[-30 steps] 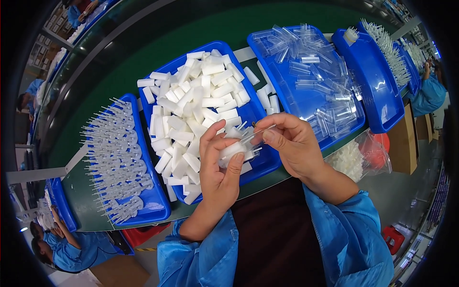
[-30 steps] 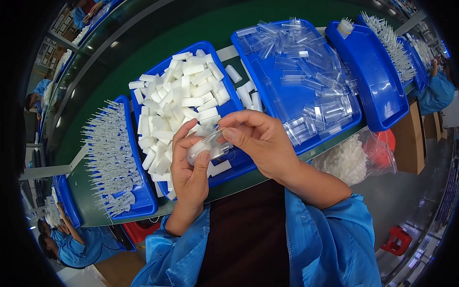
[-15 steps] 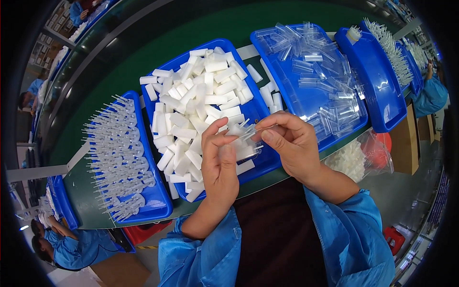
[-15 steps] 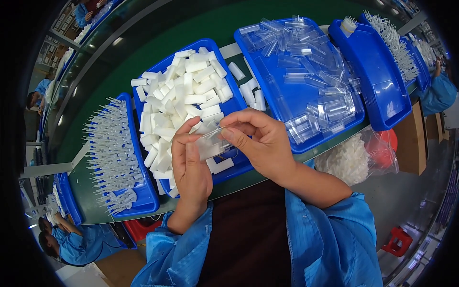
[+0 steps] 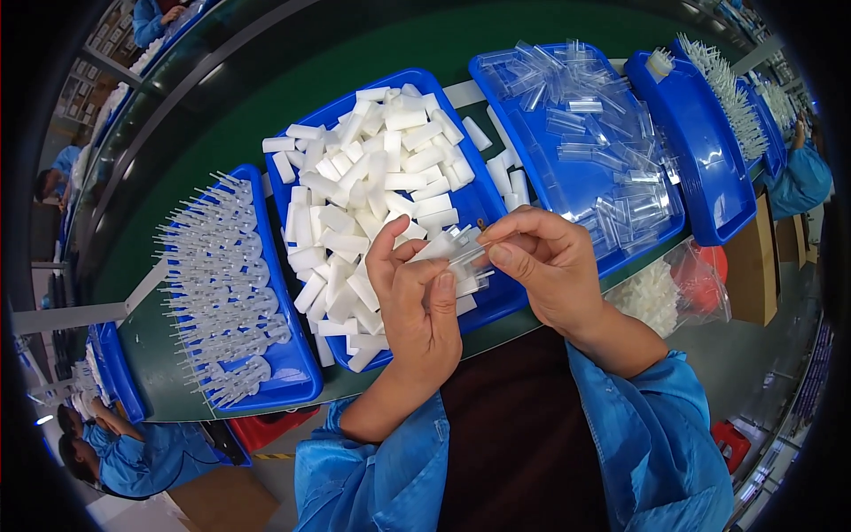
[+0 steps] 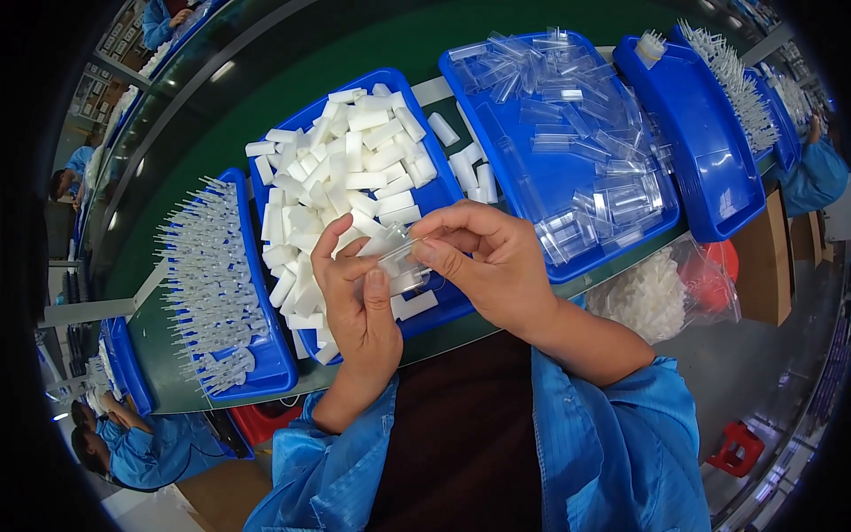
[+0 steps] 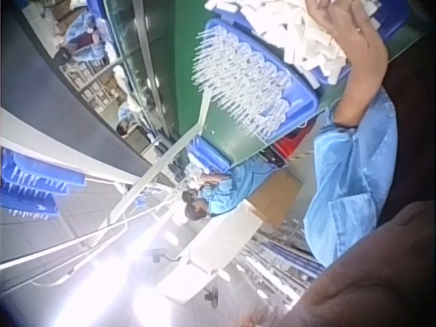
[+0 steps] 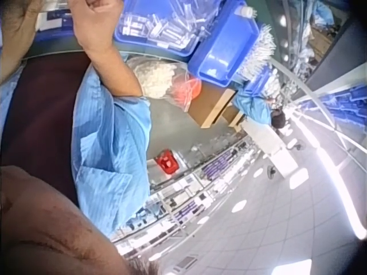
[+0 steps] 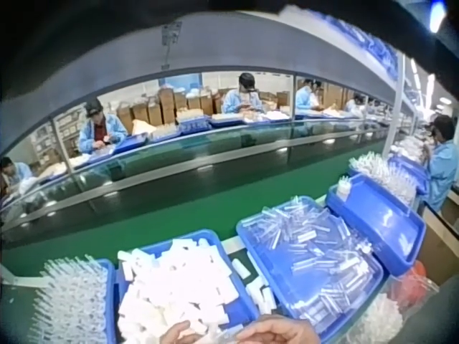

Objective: The person attaches white foam pieces onto plastic stems by hand, slides clear plastic tubes over the foam-covered stems, and secures the assembled bundle with a rubber band.

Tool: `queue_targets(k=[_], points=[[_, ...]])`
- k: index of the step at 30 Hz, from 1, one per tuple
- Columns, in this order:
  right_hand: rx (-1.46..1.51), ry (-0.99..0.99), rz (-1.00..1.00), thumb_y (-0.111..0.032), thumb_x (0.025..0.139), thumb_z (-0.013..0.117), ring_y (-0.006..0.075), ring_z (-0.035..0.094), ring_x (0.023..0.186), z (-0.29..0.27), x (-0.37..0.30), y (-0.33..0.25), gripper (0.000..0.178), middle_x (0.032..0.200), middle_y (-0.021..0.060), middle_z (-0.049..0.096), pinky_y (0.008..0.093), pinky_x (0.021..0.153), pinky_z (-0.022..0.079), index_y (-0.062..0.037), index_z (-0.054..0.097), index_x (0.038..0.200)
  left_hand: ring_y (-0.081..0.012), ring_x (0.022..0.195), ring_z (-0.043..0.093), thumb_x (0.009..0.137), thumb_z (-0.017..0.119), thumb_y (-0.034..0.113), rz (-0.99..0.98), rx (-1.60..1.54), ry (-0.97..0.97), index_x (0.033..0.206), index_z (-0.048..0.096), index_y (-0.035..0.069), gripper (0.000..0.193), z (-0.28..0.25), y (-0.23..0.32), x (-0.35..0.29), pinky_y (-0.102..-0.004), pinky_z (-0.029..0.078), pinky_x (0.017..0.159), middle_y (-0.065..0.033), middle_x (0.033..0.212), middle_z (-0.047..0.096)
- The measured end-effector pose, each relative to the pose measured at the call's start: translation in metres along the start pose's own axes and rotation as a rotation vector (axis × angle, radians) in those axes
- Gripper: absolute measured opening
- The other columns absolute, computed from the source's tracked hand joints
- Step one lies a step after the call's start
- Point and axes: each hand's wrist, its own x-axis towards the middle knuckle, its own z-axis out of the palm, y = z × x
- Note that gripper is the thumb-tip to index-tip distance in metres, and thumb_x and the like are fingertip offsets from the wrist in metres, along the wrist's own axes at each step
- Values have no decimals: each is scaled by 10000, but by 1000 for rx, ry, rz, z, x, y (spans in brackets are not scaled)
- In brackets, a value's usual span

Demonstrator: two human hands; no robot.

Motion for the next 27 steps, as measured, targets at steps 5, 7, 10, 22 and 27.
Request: queue_targets(k=[5, 7, 10, 22, 27], points=[[-65, -15, 20, -37, 833, 635, 122, 624, 862, 0, 2, -5, 194, 944, 92, 634, 225, 749, 504, 36, 600, 1009, -290, 1130, 409, 926, 453, 128, 11, 26, -46, 968, 479, 23, 116, -1, -2, -1, -389, 356, 937, -231, 1291, 334], [-70, -18, 39, -41, 831, 639, 119, 624, 857, 0, 4, -7, 198, 945, 88, 635, 223, 740, 504, 32, 601, 1012, -312, 1132, 395, 905, 482, 87, 14, -7, -55, 974, 480, 5, 108, -1, -1, -1, -395, 356, 924, -256, 1272, 328], [-143, 3, 20, -40, 814, 658, 117, 627, 845, 0, 7, -12, 196, 928, 78, 639, 216, 719, 502, 19, 605, 994, -339, 1148, 386, 866, 512, 54, -65, -66, -131, 1010, 437, -8, 174, -2, 1, -2, -417, 347, 936, -272, 1281, 307], [-420, -33, -129, -119, 711, 749, 151, 602, 755, 8, 2, 8, 189, 803, 57, 633, 264, 687, 446, -42, 627, 833, -376, 1197, 332, 738, 494, -24, 32, -8, -163, 1230, 306, -23, 526, 1, 2, -6, -441, 270, 1007, -299, 1372, 164], [-399, -64, -184, -125, 695, 761, 157, 590, 779, 8, 0, 3, 195, 810, 49, 644, 281, 713, 421, -63, 636, 832, -390, 1292, 231, 768, 497, 45, 135, -132, -163, 1331, 207, -11, 635, -4, 1, -9, -447, 222, 1044, -300, 1399, 122]])
